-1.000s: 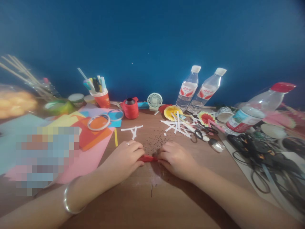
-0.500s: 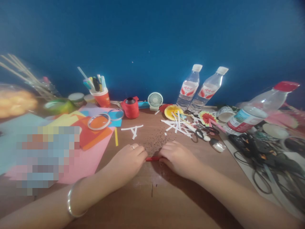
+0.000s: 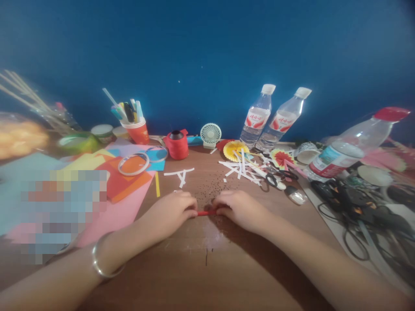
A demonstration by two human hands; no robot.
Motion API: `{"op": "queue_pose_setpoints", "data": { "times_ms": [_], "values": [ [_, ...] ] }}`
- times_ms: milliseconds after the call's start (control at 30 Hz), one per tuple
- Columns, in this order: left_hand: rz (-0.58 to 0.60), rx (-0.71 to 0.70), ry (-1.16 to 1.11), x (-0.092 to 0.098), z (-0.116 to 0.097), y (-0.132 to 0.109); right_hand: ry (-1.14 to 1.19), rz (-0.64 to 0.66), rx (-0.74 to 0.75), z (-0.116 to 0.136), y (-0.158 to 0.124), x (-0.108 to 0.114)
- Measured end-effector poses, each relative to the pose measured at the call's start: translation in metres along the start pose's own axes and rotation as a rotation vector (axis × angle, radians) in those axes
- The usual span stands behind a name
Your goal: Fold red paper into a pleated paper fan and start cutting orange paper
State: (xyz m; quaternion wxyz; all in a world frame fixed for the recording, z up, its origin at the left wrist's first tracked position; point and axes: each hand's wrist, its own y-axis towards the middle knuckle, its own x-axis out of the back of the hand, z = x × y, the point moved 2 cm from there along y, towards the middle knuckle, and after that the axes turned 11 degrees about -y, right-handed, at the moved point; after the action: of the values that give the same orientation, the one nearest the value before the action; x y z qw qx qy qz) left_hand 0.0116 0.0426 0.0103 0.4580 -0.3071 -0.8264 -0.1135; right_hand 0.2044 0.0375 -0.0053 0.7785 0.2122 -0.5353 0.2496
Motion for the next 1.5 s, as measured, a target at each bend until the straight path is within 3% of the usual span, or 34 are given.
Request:
{"op": "queue_pose_setpoints", "data": {
  "times_ms": [300, 600, 1033, 1167, 1367, 1500],
  "values": [
    [-0.060, -0.017, -0.084, -0.003, 0.010, 0.002, -0.122, -0.096, 0.158, -0.007, 0.001, -0.004],
    [-0.063, 0.044, -0.102, -0.002, 0.008, 0.004, -0.322, -0.096, 0.230, -0.008, -0.001, -0.005],
    [-0.193, 0.080, -0.074, 0.001, 0.018, 0.007, -0.445, -0.096, 0.269, 0.002, -0.004, -0.006],
    [-0.289, 0.108, -0.077, 0.005, 0.024, 0.005, -0.450, -0.135, 0.286, -0.002, -0.003, -0.011],
    [-0.300, -0.035, 0.367, 0.013, 0.014, -0.002, -0.456, -0.224, 0.308, -0.003, 0.000, -0.016],
    [-0.270, -0.235, 0.354, 0.003, -0.001, -0.002, -0.353, -0.252, 0.241, -0.004, 0.002, -0.018]
  ]
}}
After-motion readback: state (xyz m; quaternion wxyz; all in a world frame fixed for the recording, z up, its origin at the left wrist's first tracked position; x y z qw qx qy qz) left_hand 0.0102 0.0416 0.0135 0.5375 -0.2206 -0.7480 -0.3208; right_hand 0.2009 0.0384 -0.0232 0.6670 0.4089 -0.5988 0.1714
